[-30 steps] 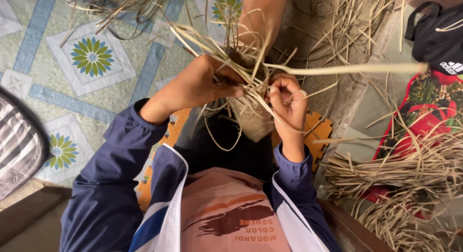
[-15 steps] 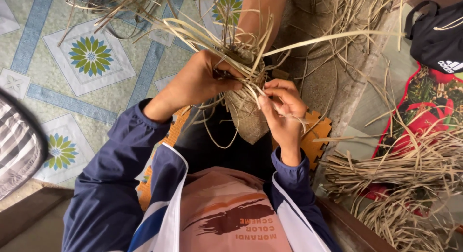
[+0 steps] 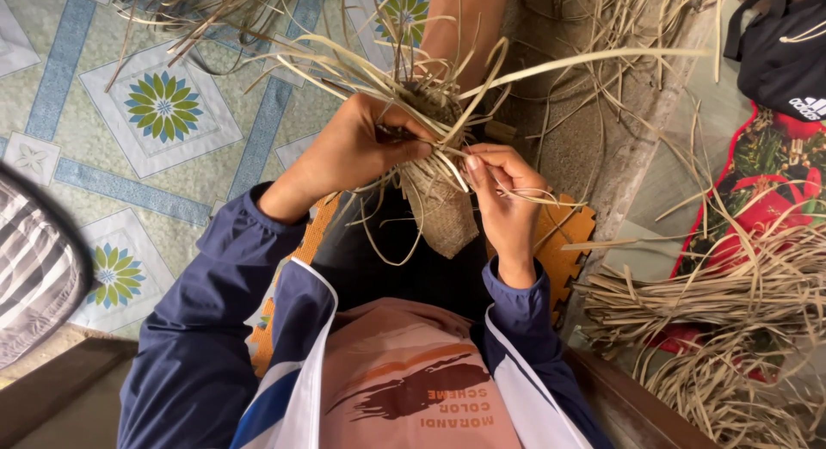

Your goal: Weaving dried plant fibers into a cylindrical structure by hand, threading individual strands through the weave.

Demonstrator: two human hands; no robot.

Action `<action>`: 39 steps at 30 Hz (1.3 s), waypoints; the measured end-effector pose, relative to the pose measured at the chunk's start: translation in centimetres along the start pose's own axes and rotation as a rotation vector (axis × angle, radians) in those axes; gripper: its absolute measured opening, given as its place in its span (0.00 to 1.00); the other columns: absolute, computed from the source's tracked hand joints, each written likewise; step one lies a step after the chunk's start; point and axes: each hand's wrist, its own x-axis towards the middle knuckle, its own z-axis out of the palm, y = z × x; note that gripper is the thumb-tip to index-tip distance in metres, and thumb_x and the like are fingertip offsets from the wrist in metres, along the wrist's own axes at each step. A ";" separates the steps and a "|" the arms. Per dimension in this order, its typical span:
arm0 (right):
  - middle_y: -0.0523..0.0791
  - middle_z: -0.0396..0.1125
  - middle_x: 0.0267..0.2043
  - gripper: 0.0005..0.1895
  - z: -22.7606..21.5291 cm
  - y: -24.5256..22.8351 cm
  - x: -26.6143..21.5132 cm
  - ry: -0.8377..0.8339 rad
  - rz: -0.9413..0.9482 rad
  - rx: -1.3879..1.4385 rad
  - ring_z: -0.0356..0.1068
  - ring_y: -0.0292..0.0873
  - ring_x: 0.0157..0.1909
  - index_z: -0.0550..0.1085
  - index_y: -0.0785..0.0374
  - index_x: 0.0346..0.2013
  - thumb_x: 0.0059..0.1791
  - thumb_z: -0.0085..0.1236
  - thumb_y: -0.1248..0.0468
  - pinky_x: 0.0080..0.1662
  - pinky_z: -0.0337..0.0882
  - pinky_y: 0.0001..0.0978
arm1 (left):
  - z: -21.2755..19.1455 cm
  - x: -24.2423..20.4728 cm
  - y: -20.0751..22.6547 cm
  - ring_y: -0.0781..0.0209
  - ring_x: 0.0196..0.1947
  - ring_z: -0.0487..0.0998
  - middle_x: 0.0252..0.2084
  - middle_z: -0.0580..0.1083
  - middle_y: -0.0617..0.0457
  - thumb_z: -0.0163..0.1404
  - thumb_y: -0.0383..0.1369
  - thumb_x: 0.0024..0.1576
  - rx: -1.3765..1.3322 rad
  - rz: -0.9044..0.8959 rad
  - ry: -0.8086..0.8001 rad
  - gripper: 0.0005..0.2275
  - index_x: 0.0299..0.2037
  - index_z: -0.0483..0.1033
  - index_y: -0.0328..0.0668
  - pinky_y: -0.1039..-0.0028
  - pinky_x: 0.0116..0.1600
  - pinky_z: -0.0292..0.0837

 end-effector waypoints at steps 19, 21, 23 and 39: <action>0.55 0.73 0.41 0.03 0.1 0.2 -0.4 0.029 -0.030 0.050 0.77 0.46 0.44 0.78 0.73 0.36 0.53 0.60 0.73 0.44 0.79 0.33 | 0.1 0.6 1.6 0.58 0.26 0.73 0.27 0.76 0.35 0.62 0.23 0.53 0.018 -0.023 -0.055 0.08 0.38 0.82 0.23 0.71 0.28 0.72; 0.55 0.73 0.42 0.03 0.4 0.3 -0.6 0.028 -0.029 0.066 0.77 0.45 0.45 0.78 0.73 0.36 0.53 0.59 0.73 0.44 0.79 0.32 | 0.3 0.4 0.9 0.60 0.24 0.73 0.26 0.77 0.37 0.62 0.22 0.53 0.035 -0.034 -0.044 0.06 0.37 0.82 0.24 0.75 0.28 0.71; 0.55 0.72 0.42 0.03 0.6 0.5 -0.7 0.024 -0.029 0.083 0.77 0.45 0.46 0.77 0.74 0.36 0.53 0.59 0.73 0.44 0.79 0.32 | 0.6 0.3 0.1 0.62 0.23 0.73 0.26 0.77 0.39 0.61 0.22 0.53 0.052 -0.043 -0.031 0.04 0.36 0.83 0.26 0.78 0.28 0.70; 0.57 0.71 0.42 0.03 1.8 1.6 -1.8 0.027 -0.074 0.087 0.78 0.51 0.43 0.77 0.76 0.36 0.53 0.57 0.75 0.46 0.80 0.39 | 0.9 0.7 -2.3 0.59 0.29 0.77 0.26 0.77 0.40 0.61 0.23 0.55 -0.028 -0.032 0.053 0.03 0.35 0.83 0.28 0.75 0.31 0.75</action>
